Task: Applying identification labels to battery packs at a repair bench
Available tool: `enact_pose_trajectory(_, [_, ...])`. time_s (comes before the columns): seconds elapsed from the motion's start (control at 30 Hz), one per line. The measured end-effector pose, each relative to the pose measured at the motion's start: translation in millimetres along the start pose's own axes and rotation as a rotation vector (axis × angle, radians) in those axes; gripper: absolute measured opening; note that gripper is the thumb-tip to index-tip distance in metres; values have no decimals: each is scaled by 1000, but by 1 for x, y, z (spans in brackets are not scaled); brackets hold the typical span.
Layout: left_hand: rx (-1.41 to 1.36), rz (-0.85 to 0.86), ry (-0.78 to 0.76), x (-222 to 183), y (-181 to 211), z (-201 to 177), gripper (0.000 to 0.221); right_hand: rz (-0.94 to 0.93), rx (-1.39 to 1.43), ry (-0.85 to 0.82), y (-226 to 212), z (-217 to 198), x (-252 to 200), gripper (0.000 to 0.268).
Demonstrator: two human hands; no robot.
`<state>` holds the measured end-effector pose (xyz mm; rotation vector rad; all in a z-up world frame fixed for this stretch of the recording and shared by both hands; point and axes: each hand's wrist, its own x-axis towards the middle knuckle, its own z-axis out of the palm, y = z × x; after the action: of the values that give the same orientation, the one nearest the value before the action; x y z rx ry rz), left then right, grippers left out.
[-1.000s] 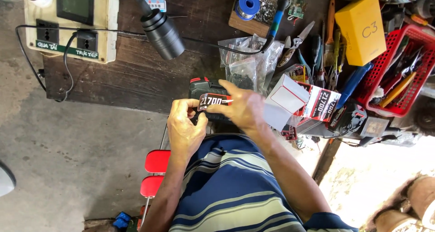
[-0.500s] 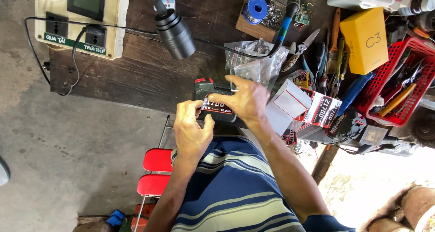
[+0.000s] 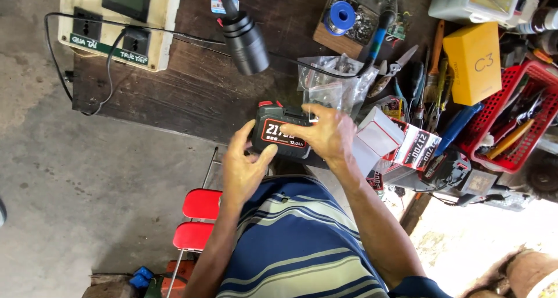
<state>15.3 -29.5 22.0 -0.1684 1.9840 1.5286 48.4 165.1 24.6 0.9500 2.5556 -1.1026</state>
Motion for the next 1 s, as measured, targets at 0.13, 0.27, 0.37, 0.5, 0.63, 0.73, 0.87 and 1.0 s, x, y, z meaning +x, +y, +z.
enact_pose_trajectory(0.13, [-83,-53,26,1,-4,10,64,-79,-21,16,-21,22,10,67])
enact_pose_trajectory(0.27, [-206,-50,74,3,-18,14,61,-96,-52,-26,-27,19,6,59])
enact_pose_trajectory(0.37, [-296,1,42,6,-43,13,66,-83,-103,-107,-20,18,1,66])
enact_pose_trajectory(0.5, [-349,102,-40,12,-56,7,77,-81,-159,-196,-36,11,0,80])
enact_pose_trajectory(0.63, [-314,139,-61,15,-54,3,82,-59,-225,-249,-59,15,1,91])
enact_pose_trajectory(0.73, [-320,128,-63,15,-63,4,82,-37,-155,-179,-55,18,1,84])
enact_pose_trajectory(0.87, [-330,138,-53,15,-69,6,81,-13,-74,-79,-32,35,6,62])
enact_pose_trajectory(1.0, [-327,151,-46,14,-72,7,80,18,-56,-16,-30,46,2,51])
